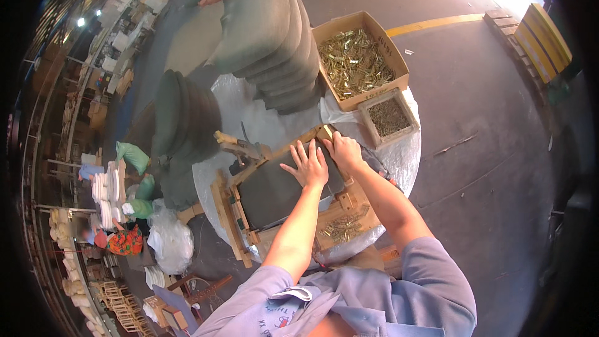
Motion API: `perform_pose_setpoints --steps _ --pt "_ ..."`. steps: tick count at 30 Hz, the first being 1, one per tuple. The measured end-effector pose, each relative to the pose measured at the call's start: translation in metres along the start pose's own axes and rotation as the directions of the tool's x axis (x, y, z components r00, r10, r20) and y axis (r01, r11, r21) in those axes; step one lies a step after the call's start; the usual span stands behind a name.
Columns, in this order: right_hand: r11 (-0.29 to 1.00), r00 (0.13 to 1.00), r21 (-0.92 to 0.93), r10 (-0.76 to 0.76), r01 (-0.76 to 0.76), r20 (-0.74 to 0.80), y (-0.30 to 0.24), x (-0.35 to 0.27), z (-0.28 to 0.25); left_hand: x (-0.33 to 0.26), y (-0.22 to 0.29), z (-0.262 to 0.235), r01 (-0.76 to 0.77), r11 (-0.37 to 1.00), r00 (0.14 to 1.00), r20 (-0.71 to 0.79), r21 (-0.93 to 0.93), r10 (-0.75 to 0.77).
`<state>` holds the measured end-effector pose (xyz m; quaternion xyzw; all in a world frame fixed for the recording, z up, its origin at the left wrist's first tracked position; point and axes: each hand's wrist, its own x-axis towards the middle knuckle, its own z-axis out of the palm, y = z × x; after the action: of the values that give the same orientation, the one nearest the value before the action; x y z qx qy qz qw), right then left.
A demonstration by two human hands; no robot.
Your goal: The person assembles a chair cushion onto a wooden frame using a pneumatic drill. They secure the cushion with screws, remove it, and repeat the process with another cushion.
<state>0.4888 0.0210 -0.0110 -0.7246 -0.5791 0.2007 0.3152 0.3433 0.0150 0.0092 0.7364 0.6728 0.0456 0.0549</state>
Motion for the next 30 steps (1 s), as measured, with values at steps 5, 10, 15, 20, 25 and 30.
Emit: perform_pose_setpoints --steps 5,10,15,20,25,30 --pt "1.0 0.999 0.008 -0.004 0.004 0.048 -0.004 -0.001 -0.004 0.004 -0.003 0.011 -0.001 1.0 1.0 0.029 0.027 0.0" --pt "0.997 0.997 -0.02 -0.069 0.069 -0.023 -0.014 -0.006 -0.003 0.01 -0.001 0.021 -0.013 0.998 0.997 0.076 0.069 0.007" --pt "0.989 0.991 -0.075 -0.128 0.124 -0.048 -0.027 -0.009 0.004 0.006 -0.006 0.045 -0.023 0.993 0.996 0.093 0.113 0.012" --pt "0.997 0.993 -0.013 -0.078 0.077 -0.088 -0.04 -0.016 0.013 0.011 -0.009 0.048 -0.048 0.995 0.986 0.165 0.093 0.032" --pt "0.976 0.977 0.101 -0.183 0.195 -0.112 -0.053 -0.033 0.018 -0.006 -0.063 0.041 -0.09 0.973 0.995 -0.072 -0.212 0.076" --pt "0.956 0.95 -0.055 -0.292 0.288 -0.11 -0.044 -0.029 0.032 -0.052 -0.186 -0.041 0.337 0.934 0.882 -0.309 -0.115 -0.356"
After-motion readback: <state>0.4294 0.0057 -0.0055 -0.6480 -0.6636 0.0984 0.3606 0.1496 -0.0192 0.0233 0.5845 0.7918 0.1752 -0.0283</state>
